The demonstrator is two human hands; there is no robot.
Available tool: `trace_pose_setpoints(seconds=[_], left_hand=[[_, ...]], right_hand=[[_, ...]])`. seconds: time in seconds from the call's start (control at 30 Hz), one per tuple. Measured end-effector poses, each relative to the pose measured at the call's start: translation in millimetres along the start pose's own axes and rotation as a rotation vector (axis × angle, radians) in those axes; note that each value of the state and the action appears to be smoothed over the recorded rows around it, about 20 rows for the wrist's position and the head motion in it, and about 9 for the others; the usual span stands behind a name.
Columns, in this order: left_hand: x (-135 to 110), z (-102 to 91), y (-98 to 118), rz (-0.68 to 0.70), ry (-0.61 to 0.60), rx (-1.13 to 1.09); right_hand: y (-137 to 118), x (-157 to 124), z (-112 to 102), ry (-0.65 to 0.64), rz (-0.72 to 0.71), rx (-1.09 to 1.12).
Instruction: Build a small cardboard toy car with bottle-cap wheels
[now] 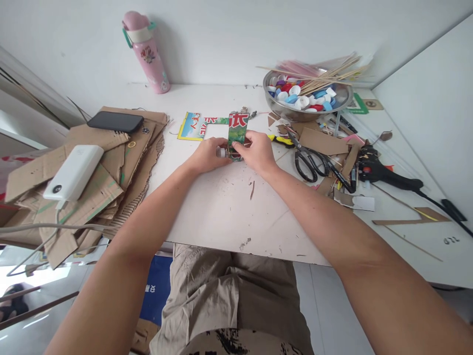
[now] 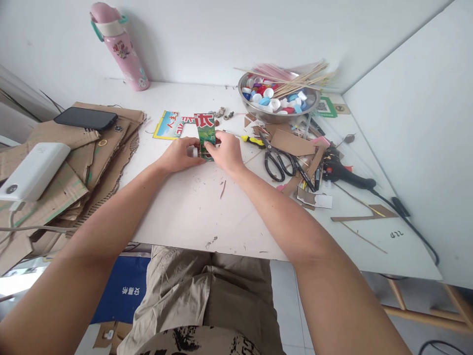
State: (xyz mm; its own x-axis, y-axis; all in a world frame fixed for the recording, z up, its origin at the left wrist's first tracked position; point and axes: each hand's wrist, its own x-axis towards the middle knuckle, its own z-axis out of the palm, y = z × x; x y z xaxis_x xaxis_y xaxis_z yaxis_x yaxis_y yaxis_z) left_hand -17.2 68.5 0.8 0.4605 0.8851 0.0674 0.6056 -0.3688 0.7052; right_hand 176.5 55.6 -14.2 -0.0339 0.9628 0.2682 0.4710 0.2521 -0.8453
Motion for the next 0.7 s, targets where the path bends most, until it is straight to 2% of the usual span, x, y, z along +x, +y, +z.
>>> trace_pose_setpoints(seconds=[0.1,0.17,0.27,0.37,0.5,0.7], left_hand=[[-2.0,-0.6,-0.4,-0.012,-0.014,-0.008],[-3.9,-1.3,-0.3,0.010,0.020,-0.028],[-6.1,-1.3,1.5,0.101,0.145,-0.136],[-6.6,1.6,6.8,0.148,0.269,-0.338],[-6.6,8.3,17.2,0.060,0.320,-0.560],[-7.3,11.8,27.8,-0.062,0.341,-0.672]], right_hand=[[-2.4,5.5,-8.1,0.054,-0.012,-0.005],[-5.2,9.3,-17.1,0.090,-0.020,-0.011],[-11.5,10.9,-29.7,0.081,-0.052,0.039],[-20.5,7.1,-33.4,-0.008,-0.067,0.150],[-31.6,0.0,-27.2,-0.101,-0.030,0.271],[-35.7,-6.4,-21.7,-0.099,0.064,0.385]])
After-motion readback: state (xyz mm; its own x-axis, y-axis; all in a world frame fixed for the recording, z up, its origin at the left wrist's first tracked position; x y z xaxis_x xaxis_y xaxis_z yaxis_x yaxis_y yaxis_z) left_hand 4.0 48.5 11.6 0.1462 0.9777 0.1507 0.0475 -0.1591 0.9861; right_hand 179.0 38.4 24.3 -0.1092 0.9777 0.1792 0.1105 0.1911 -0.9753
